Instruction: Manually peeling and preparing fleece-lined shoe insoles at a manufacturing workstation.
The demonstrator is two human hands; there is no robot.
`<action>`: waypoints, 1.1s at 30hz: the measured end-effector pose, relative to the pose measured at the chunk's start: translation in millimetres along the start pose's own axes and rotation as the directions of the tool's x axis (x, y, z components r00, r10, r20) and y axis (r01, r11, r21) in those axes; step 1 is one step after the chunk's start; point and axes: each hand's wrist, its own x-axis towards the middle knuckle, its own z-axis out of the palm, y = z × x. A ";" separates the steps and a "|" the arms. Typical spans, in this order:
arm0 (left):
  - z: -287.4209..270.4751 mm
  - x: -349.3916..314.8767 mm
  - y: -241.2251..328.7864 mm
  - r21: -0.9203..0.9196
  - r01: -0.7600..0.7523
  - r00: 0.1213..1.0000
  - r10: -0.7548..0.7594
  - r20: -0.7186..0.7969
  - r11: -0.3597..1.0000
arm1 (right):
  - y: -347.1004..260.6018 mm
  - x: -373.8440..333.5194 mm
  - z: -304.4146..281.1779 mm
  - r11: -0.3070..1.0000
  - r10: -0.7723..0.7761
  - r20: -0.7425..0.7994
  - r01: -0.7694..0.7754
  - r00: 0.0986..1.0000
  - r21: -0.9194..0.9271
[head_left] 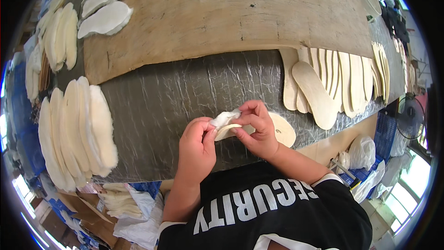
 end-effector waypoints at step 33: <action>-8.1 -4.6 39.4 -0.390 0.090 0.996 -0.093 0.010 0.917 | -32.0 30.5 -39.6 0.957 -0.009 0.276 -0.072 0.961 0.283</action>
